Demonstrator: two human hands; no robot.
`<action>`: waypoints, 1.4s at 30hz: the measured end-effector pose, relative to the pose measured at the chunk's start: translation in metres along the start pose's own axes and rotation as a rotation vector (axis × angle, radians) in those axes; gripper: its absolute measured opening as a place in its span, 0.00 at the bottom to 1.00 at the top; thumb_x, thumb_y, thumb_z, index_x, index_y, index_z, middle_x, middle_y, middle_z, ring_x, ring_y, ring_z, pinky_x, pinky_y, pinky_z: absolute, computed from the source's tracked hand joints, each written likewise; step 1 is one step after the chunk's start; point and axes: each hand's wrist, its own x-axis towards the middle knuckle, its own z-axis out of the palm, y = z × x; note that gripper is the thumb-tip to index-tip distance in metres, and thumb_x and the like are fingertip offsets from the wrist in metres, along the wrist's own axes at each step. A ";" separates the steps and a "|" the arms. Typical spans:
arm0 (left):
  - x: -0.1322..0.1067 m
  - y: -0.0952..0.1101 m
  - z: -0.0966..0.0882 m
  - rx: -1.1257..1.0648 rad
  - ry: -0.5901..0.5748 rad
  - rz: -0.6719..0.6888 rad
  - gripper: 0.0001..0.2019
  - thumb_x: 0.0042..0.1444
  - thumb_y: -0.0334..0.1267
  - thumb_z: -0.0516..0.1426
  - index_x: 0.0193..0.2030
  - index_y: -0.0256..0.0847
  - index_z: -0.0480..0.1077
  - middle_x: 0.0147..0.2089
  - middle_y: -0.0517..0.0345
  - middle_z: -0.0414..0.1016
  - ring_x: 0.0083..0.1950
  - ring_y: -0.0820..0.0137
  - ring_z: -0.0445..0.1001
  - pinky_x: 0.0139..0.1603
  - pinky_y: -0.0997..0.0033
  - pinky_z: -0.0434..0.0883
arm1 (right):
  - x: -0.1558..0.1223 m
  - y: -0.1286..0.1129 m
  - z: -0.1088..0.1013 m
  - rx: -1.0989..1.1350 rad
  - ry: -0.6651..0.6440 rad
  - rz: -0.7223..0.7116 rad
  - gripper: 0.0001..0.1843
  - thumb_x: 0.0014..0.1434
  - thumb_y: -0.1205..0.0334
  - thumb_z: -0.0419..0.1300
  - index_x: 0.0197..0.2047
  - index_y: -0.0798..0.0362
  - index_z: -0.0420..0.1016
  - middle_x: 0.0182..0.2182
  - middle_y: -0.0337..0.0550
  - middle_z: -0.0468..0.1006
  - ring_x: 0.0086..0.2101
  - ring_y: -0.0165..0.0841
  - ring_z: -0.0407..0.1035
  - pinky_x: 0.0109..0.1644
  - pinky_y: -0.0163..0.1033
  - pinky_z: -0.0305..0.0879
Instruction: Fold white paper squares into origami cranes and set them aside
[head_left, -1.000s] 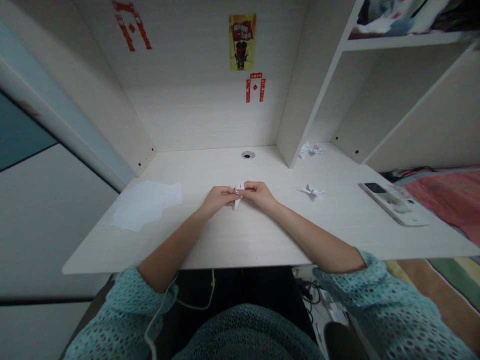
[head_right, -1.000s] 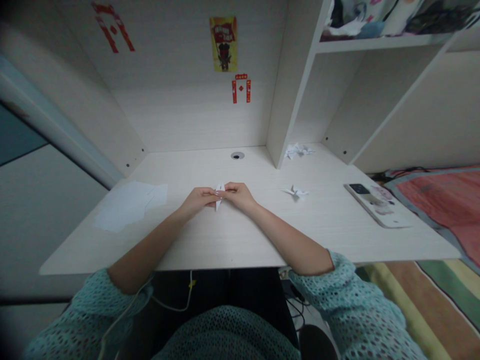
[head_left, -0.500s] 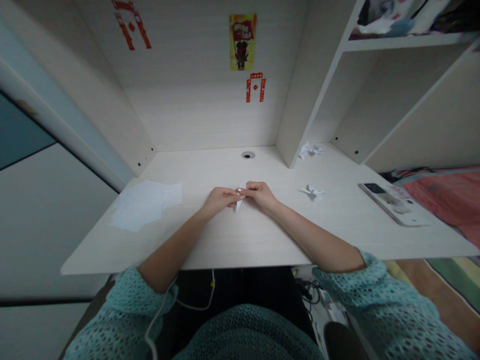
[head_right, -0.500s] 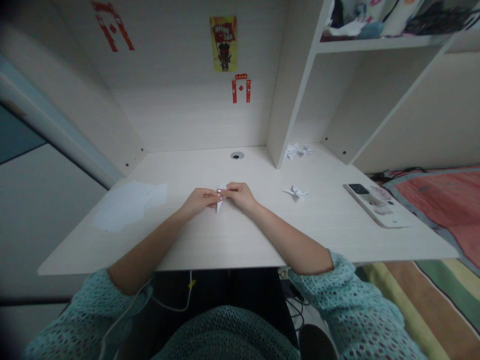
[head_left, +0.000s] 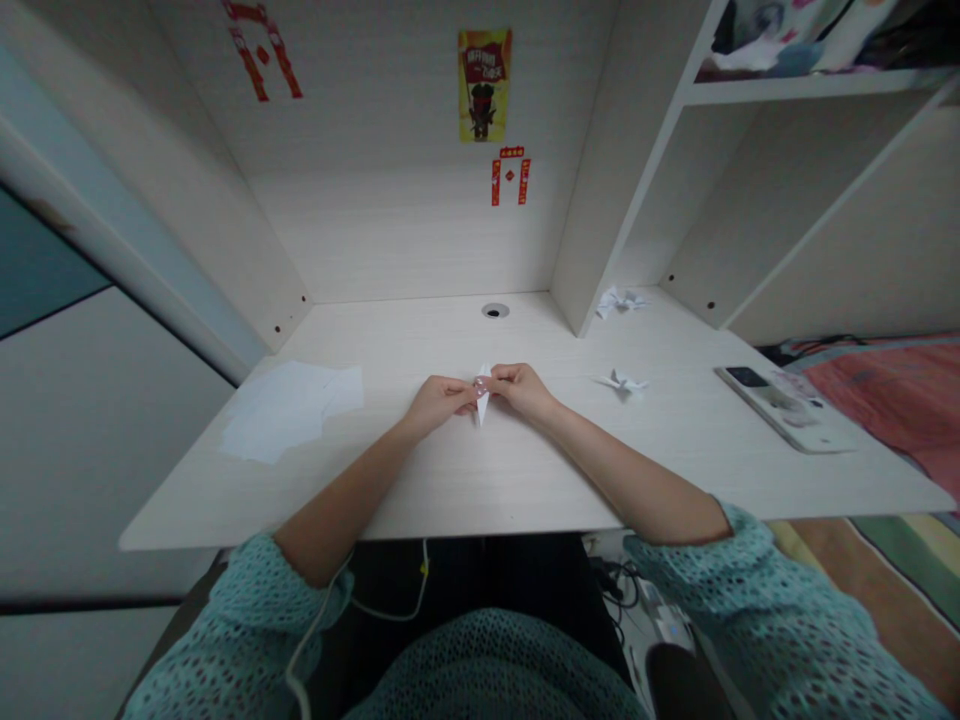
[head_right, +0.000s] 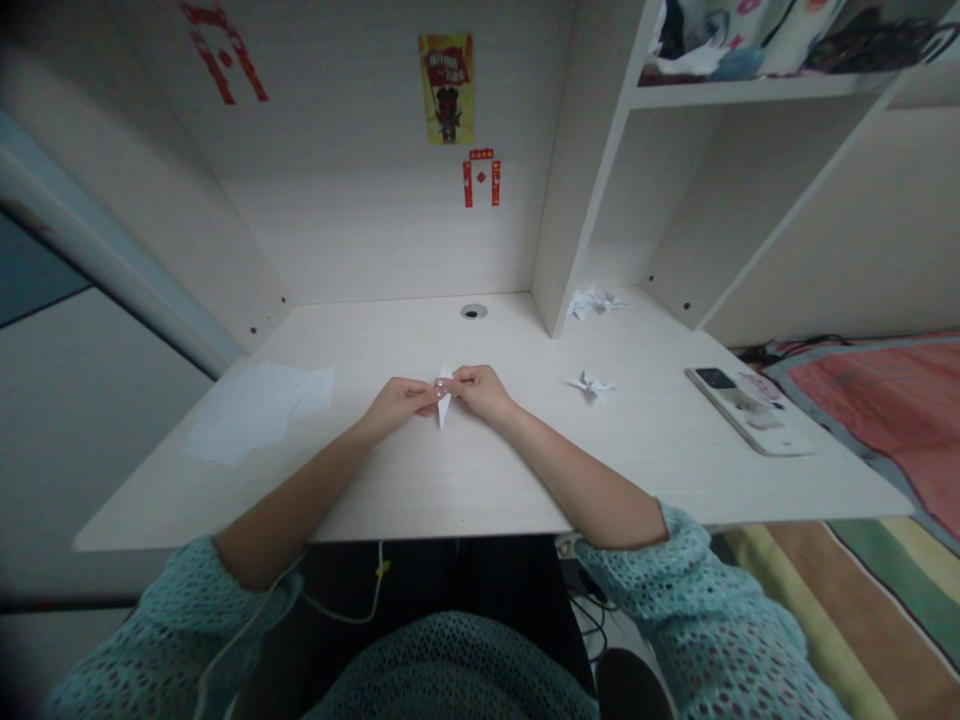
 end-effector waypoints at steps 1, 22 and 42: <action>0.000 -0.001 0.000 0.007 -0.007 0.006 0.16 0.43 0.49 0.62 0.30 0.37 0.77 0.28 0.54 0.77 0.28 0.72 0.72 0.33 0.71 0.69 | 0.000 0.001 0.000 -0.020 -0.003 -0.005 0.21 0.42 0.44 0.64 0.18 0.56 0.70 0.16 0.35 0.65 0.21 0.25 0.55 0.26 0.34 0.48; 0.002 0.011 -0.011 -0.276 0.142 -0.031 0.20 0.43 0.53 0.61 0.33 0.37 0.71 0.39 0.49 0.77 0.40 0.66 0.74 0.37 0.71 0.68 | 0.003 0.001 0.005 0.209 -0.019 -0.015 0.15 0.44 0.57 0.65 0.37 0.52 0.79 0.30 0.41 0.79 0.28 0.27 0.66 0.36 0.36 0.62; 0.004 0.007 -0.011 -0.263 0.229 0.013 0.18 0.39 0.53 0.63 0.27 0.38 0.73 0.32 0.52 0.75 0.35 0.67 0.73 0.32 0.72 0.65 | -0.007 -0.010 0.003 -0.162 -0.066 -0.314 0.14 0.49 0.65 0.59 0.42 0.51 0.73 0.36 0.41 0.73 0.31 0.27 0.66 0.36 0.34 0.63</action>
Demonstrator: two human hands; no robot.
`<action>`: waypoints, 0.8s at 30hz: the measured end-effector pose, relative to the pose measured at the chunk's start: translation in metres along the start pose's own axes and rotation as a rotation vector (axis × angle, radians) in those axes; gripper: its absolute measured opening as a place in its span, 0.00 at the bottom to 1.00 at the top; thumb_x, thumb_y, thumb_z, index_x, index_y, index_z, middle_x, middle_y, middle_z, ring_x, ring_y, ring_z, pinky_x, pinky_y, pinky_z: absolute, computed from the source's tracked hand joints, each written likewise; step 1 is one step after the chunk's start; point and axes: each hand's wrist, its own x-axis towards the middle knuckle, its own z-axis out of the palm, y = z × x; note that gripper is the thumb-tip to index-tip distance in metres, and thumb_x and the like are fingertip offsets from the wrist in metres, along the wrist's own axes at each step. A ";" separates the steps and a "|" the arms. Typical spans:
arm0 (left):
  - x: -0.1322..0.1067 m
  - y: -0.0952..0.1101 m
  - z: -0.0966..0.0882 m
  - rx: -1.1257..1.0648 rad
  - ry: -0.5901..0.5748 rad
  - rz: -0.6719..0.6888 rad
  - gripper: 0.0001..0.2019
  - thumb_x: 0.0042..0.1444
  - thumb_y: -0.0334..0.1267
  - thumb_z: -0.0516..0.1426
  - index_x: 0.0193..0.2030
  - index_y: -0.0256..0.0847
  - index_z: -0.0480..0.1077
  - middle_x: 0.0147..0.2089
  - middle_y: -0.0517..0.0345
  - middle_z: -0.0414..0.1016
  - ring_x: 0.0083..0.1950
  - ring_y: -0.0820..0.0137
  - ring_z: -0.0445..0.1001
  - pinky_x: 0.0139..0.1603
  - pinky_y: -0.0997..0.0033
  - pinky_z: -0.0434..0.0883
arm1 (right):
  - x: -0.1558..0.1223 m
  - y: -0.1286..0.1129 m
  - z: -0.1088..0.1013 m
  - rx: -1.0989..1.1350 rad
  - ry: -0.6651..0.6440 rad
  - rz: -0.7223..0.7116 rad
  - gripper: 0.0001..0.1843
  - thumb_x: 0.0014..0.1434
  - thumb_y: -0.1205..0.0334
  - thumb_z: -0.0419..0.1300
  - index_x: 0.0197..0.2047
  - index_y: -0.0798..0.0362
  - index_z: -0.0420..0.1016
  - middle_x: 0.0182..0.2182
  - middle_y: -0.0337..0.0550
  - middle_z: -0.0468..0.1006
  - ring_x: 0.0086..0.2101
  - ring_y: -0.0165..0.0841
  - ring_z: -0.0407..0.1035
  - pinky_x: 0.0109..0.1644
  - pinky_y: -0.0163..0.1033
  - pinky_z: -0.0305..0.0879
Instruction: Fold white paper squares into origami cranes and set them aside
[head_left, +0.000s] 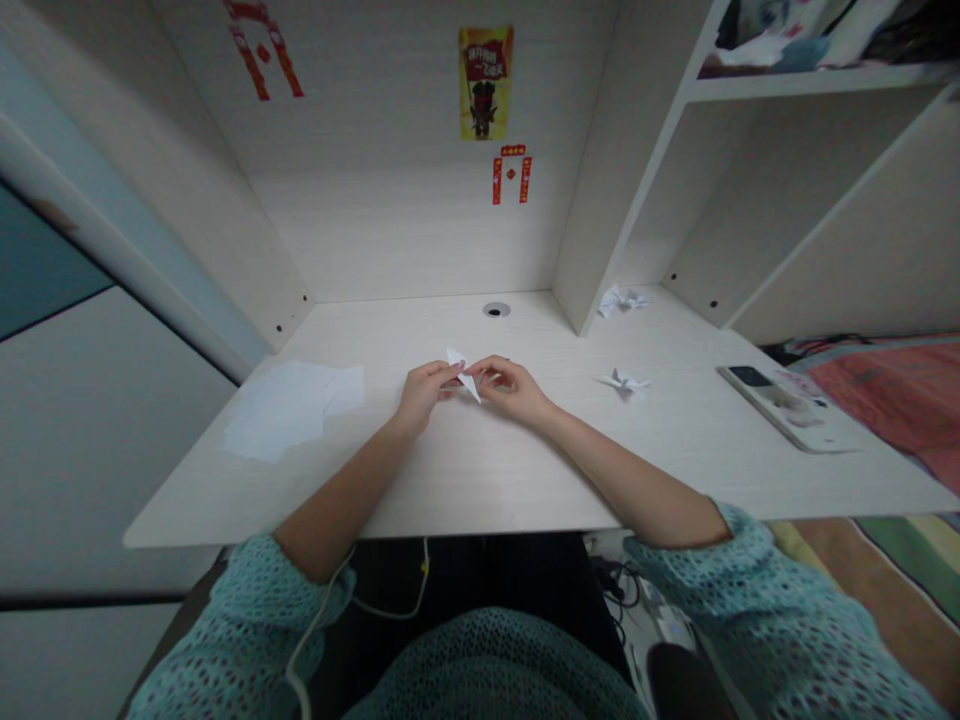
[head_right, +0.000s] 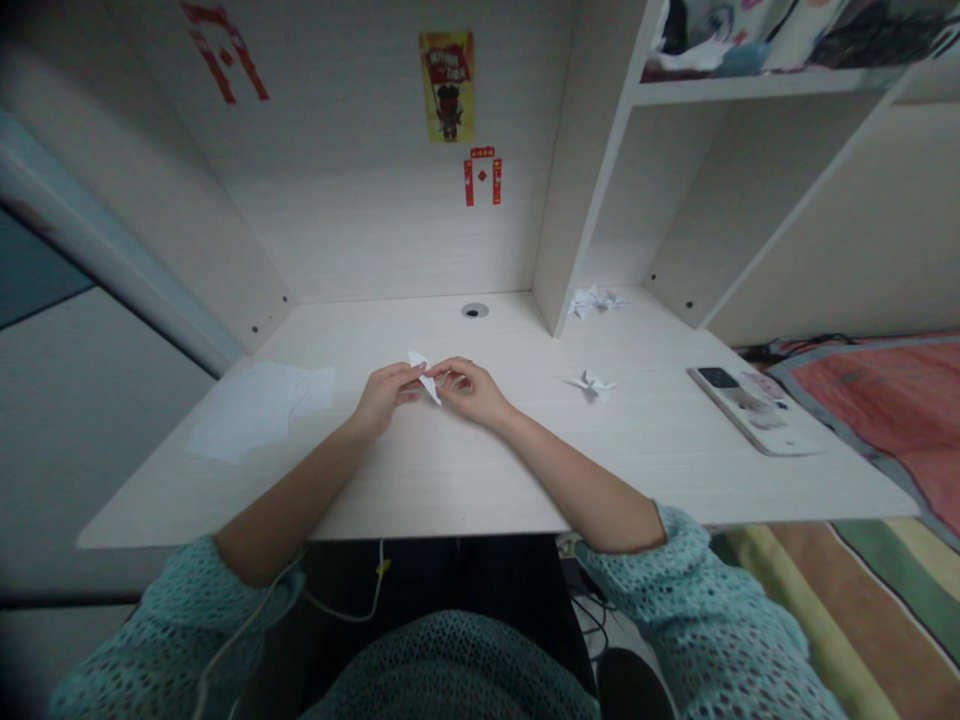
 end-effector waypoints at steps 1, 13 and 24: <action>0.000 0.000 0.000 0.017 0.003 0.010 0.18 0.40 0.53 0.63 0.27 0.38 0.73 0.31 0.52 0.75 0.35 0.68 0.72 0.32 0.72 0.65 | 0.000 0.000 0.000 -0.023 -0.007 -0.008 0.14 0.49 0.65 0.59 0.41 0.51 0.73 0.37 0.42 0.73 0.32 0.28 0.66 0.36 0.34 0.63; -0.004 0.001 0.004 0.108 -0.089 0.006 0.18 0.42 0.53 0.61 0.30 0.38 0.74 0.32 0.51 0.76 0.37 0.66 0.73 0.33 0.72 0.66 | -0.004 0.004 -0.005 -0.343 0.076 -0.237 0.15 0.49 0.73 0.55 0.38 0.49 0.75 0.32 0.41 0.73 0.32 0.30 0.66 0.38 0.36 0.63; -0.002 0.003 0.003 0.128 -0.170 -0.111 0.17 0.44 0.51 0.61 0.28 0.36 0.76 0.28 0.51 0.76 0.30 0.70 0.71 0.32 0.72 0.65 | -0.005 0.002 -0.007 -0.442 0.114 -0.330 0.07 0.55 0.58 0.60 0.34 0.49 0.77 0.31 0.44 0.74 0.35 0.33 0.67 0.40 0.39 0.63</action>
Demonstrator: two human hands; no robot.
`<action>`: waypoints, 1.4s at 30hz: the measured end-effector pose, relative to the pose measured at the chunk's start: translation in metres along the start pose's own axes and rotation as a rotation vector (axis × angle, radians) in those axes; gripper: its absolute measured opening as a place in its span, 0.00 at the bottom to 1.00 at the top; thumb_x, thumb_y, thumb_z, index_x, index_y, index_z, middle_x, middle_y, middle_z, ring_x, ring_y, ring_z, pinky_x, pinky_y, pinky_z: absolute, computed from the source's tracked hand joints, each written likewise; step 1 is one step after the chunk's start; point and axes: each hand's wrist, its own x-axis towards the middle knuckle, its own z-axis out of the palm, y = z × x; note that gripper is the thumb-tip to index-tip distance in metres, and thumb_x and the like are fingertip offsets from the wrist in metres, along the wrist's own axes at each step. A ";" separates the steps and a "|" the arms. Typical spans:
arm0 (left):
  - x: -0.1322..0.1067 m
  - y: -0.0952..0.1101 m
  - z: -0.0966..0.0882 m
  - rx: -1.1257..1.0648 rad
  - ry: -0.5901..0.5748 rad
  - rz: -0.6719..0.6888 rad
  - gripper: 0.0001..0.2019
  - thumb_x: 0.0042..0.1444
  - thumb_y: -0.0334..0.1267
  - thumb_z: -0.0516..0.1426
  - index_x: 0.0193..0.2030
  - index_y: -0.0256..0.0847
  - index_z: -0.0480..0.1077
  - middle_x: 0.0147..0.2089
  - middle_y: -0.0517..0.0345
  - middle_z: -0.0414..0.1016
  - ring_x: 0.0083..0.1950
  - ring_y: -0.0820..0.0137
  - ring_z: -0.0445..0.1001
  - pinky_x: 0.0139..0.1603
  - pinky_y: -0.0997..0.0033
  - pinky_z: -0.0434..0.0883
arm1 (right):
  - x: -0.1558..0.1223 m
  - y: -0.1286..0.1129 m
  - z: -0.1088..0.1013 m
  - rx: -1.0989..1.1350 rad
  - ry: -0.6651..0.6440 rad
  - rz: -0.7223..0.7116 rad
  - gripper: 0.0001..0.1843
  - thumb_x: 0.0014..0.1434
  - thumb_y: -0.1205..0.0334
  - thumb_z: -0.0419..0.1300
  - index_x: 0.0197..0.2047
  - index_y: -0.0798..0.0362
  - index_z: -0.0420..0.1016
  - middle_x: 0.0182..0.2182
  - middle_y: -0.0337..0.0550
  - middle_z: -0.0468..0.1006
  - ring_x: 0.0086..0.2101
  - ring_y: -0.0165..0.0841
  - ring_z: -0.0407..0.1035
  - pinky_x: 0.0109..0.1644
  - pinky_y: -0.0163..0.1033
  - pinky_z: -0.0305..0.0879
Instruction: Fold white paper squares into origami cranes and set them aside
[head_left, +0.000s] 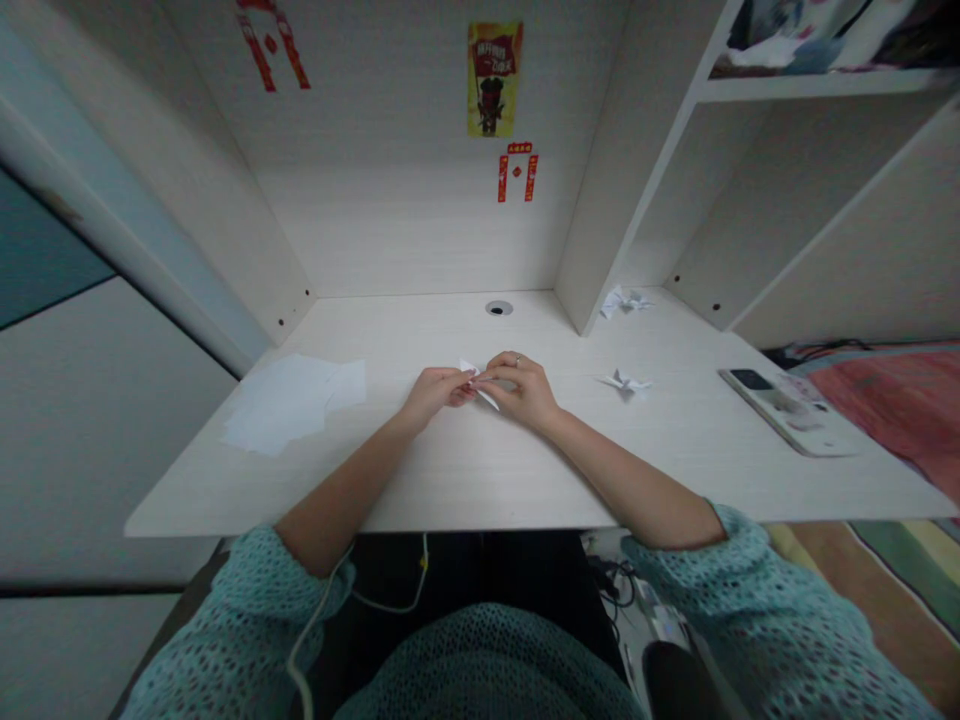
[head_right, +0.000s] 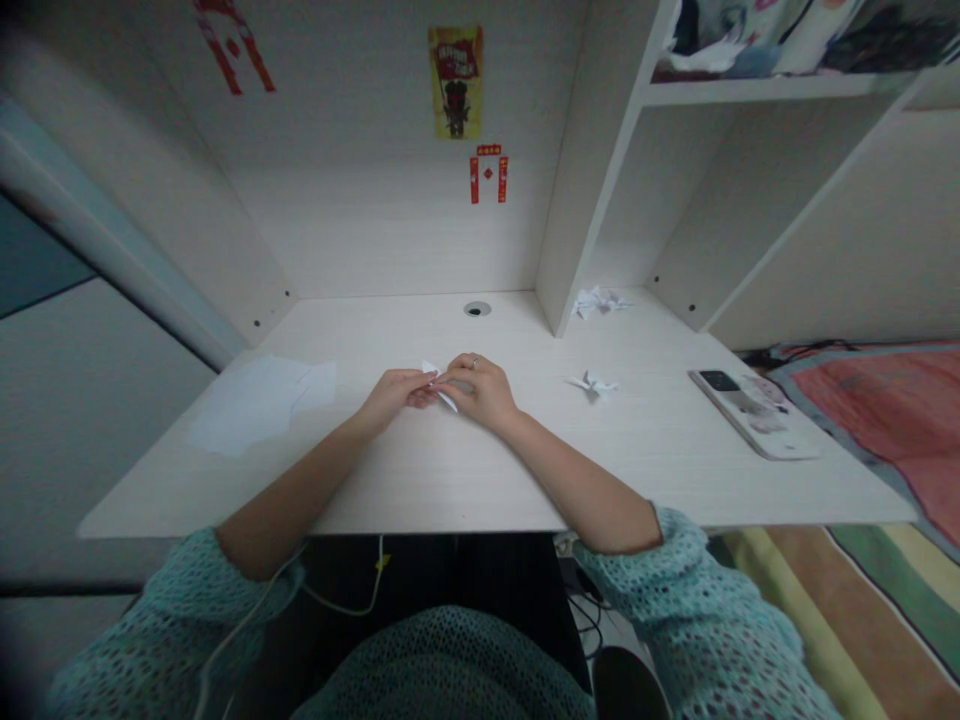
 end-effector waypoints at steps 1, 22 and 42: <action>0.000 0.000 0.000 -0.001 -0.001 -0.004 0.17 0.44 0.51 0.61 0.29 0.37 0.76 0.28 0.51 0.76 0.29 0.70 0.71 0.32 0.72 0.65 | 0.000 -0.001 0.000 0.000 0.004 -0.002 0.07 0.55 0.57 0.59 0.34 0.49 0.77 0.31 0.44 0.74 0.35 0.33 0.67 0.40 0.39 0.62; 0.002 -0.009 -0.001 0.011 -0.069 0.032 0.16 0.44 0.50 0.60 0.25 0.36 0.74 0.26 0.53 0.74 0.26 0.73 0.69 0.33 0.72 0.66 | -0.001 -0.009 -0.002 -0.195 -0.184 -0.145 0.11 0.61 0.58 0.50 0.38 0.51 0.73 0.34 0.46 0.73 0.38 0.35 0.65 0.42 0.40 0.62; 0.000 -0.004 0.004 -0.025 -0.045 0.061 0.13 0.45 0.47 0.59 0.26 0.37 0.73 0.26 0.54 0.73 0.29 0.72 0.70 0.32 0.73 0.67 | 0.002 -0.006 0.010 0.243 0.119 0.299 0.12 0.49 0.51 0.63 0.22 0.51 0.76 0.23 0.40 0.73 0.28 0.32 0.66 0.36 0.39 0.61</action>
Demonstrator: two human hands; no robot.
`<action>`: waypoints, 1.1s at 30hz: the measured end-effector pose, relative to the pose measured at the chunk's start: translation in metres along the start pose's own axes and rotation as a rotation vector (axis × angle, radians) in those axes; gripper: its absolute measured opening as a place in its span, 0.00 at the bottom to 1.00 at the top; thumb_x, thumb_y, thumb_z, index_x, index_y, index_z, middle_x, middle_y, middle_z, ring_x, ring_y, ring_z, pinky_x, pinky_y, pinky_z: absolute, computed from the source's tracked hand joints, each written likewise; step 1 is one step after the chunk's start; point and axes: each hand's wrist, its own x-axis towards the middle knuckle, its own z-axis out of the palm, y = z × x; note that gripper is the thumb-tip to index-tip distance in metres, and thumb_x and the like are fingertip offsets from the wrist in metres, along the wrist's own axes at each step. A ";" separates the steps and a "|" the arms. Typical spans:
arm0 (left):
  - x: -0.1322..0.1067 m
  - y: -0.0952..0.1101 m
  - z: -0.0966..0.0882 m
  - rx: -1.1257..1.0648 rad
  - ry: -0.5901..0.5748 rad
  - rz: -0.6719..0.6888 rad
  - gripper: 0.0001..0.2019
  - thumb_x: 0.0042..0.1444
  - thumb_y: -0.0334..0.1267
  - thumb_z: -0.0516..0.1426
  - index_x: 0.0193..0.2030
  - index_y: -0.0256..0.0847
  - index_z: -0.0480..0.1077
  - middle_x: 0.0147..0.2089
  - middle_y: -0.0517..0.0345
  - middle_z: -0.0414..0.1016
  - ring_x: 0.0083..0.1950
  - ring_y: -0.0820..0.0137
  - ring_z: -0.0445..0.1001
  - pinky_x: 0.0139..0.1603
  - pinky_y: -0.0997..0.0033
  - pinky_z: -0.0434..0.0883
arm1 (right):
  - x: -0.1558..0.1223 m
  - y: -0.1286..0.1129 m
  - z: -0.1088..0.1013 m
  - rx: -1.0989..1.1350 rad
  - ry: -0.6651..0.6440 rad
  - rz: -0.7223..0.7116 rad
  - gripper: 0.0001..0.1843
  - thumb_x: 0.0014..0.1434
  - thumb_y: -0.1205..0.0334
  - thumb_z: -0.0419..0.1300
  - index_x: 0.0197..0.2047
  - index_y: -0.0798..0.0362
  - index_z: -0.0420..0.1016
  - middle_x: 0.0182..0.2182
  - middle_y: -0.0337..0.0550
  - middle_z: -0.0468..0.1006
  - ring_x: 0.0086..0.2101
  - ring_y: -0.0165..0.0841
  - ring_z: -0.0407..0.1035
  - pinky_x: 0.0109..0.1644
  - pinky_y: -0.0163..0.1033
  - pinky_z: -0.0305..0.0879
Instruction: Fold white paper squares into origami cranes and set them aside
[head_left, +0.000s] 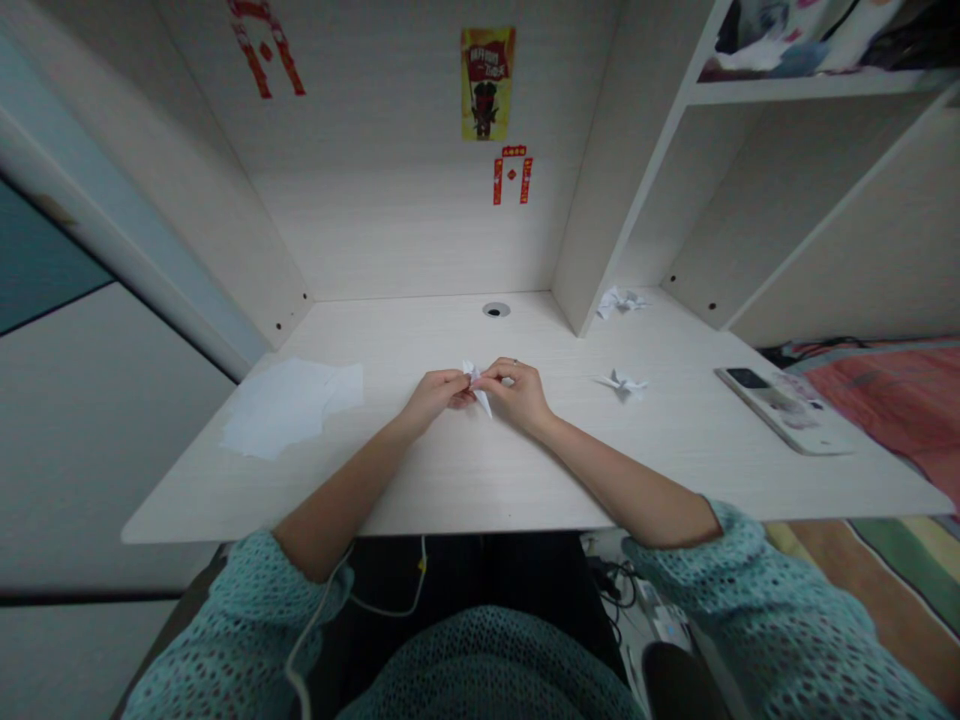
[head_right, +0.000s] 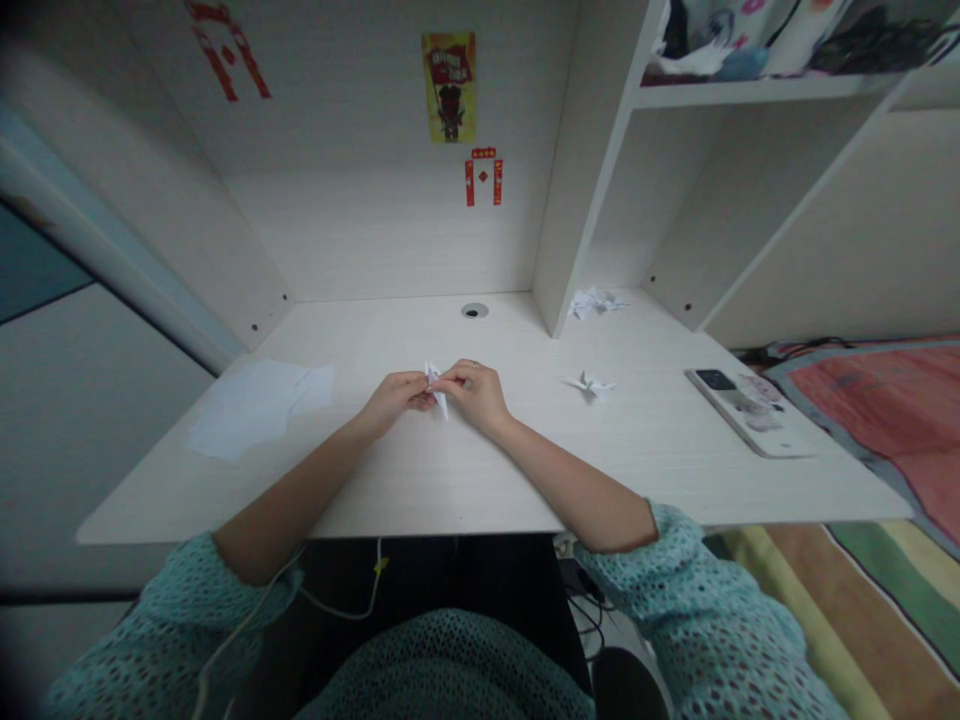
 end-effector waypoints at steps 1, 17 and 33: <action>0.000 0.000 0.000 0.000 0.014 0.009 0.13 0.45 0.47 0.59 0.26 0.37 0.73 0.27 0.54 0.73 0.30 0.72 0.70 0.33 0.73 0.67 | 0.000 0.000 0.000 0.008 0.004 0.003 0.12 0.49 0.52 0.63 0.22 0.51 0.76 0.23 0.40 0.73 0.28 0.32 0.65 0.36 0.39 0.60; 0.002 0.000 -0.007 -0.072 0.124 0.039 0.18 0.44 0.51 0.61 0.34 0.38 0.76 0.36 0.51 0.77 0.36 0.70 0.72 0.38 0.72 0.66 | 0.005 0.003 0.004 0.376 -0.070 0.233 0.13 0.43 0.54 0.67 0.31 0.52 0.78 0.30 0.43 0.79 0.32 0.33 0.72 0.40 0.39 0.66; 0.004 -0.004 -0.005 0.124 0.157 0.171 0.21 0.46 0.56 0.57 0.32 0.37 0.76 0.31 0.51 0.77 0.33 0.69 0.72 0.33 0.72 0.67 | 0.005 0.007 0.005 0.445 0.005 0.387 0.16 0.33 0.57 0.71 0.25 0.55 0.74 0.23 0.42 0.78 0.25 0.30 0.71 0.31 0.35 0.65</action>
